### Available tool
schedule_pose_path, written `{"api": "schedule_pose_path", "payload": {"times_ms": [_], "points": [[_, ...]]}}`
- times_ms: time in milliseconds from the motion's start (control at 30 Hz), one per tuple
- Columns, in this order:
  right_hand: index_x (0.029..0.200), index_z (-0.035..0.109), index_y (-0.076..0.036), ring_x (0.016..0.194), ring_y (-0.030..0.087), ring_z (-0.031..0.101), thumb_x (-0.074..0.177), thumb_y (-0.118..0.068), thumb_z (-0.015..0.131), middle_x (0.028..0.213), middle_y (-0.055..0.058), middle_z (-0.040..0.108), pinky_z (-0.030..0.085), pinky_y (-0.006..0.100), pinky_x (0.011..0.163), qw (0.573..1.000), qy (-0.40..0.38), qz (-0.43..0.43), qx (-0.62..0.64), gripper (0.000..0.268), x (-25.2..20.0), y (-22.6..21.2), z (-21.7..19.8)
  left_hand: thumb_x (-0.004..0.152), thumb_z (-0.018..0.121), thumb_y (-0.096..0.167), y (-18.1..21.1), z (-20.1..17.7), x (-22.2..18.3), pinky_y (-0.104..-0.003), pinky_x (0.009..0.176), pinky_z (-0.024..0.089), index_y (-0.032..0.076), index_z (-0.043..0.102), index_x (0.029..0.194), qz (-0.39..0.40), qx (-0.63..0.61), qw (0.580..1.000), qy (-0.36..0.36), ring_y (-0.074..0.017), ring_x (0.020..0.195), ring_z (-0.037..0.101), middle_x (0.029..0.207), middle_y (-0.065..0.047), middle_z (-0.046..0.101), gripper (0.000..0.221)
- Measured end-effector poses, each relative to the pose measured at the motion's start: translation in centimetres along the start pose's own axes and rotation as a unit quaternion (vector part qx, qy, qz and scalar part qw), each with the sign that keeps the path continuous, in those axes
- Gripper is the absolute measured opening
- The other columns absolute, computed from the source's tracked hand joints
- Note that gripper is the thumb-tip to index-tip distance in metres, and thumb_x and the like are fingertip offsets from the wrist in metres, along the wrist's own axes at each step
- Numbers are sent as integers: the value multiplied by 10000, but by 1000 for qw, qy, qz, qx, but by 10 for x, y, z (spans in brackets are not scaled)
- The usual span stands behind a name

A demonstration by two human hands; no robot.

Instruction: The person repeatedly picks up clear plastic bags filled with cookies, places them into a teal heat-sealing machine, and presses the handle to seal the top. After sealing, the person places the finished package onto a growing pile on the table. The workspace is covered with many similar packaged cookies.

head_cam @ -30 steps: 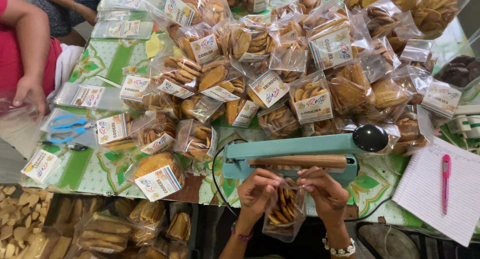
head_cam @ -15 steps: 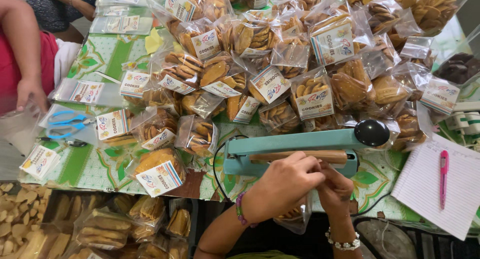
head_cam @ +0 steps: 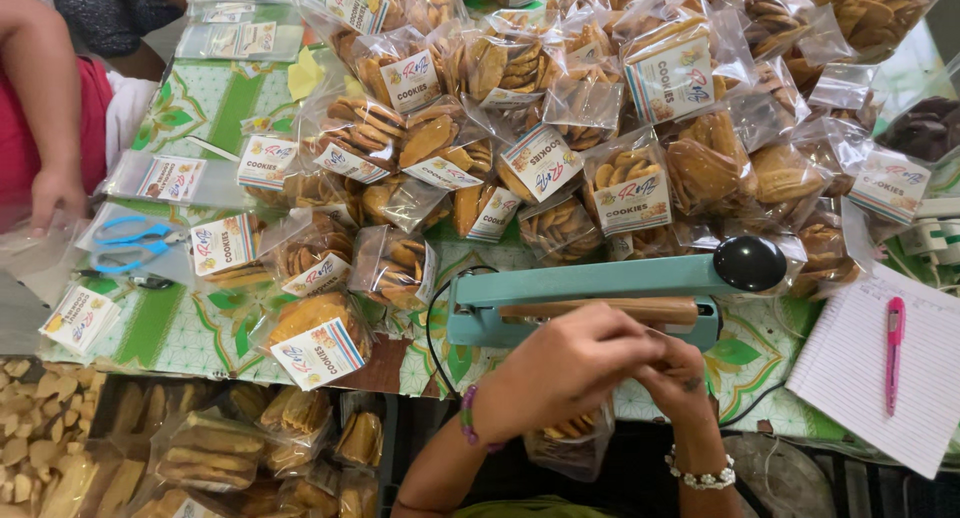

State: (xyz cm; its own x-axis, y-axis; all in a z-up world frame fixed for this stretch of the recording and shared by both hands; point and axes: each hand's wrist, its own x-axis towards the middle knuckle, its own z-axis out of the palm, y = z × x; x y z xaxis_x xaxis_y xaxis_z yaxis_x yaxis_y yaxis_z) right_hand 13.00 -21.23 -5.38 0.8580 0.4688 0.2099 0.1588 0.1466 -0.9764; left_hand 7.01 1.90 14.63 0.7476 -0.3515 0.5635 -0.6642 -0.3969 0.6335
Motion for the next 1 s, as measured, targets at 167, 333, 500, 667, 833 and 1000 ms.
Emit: {"api": "schedule_pose_path", "payload": {"times_ms": [167,333,500,667,833,1000], "points": [[1076,711,112,1045,221,666,860,62,707,1114,154,681,553,367,914,993,-42,-33,107,222,11,-45,13,1044,569,-4,-22,-6,-42,-337,912,611,92,683,1258,-156,-68,964,203,-195,1049,717,1213,-65,704,261],[983,734,81,1075,242,655,801,122,718,1072,140,662,546,362,914,995,-69,-68,23,188,22,-60,11,914,579,-81,-58,21,-92,-297,785,589,142,704,1306,-327,-239,913,59,-165,839,721,1191,-48,747,468],[928,758,36,980,207,683,745,104,781,1020,107,701,561,322,826,992,-45,-83,-87,197,24,-68,12,877,767,-58,-74,27,-98,-316,865,609,112,775,1157,-179,-294,937,63,-189,1021,736,1139,-89,754,328],[960,747,19,972,202,743,819,97,705,1073,120,748,600,307,820,991,-19,-105,-77,166,21,-75,9,919,724,-38,-73,32,-92,-319,912,585,102,756,1155,-111,-214,963,119,-203,1063,714,1143,-104,732,276],[1054,765,42,716,137,698,851,99,713,999,109,787,558,256,596,993,60,48,-95,217,20,-76,20,921,712,-60,-65,43,-92,-290,768,566,60,771,1175,-216,-157,949,170,-175,857,722,979,-81,750,287],[1061,747,55,867,173,738,902,85,724,1052,141,765,568,267,687,997,61,48,-31,164,15,-69,20,950,702,-75,-78,53,-96,-275,784,572,27,743,1077,-171,-201,935,236,-172,867,707,1047,-109,747,168]]}}
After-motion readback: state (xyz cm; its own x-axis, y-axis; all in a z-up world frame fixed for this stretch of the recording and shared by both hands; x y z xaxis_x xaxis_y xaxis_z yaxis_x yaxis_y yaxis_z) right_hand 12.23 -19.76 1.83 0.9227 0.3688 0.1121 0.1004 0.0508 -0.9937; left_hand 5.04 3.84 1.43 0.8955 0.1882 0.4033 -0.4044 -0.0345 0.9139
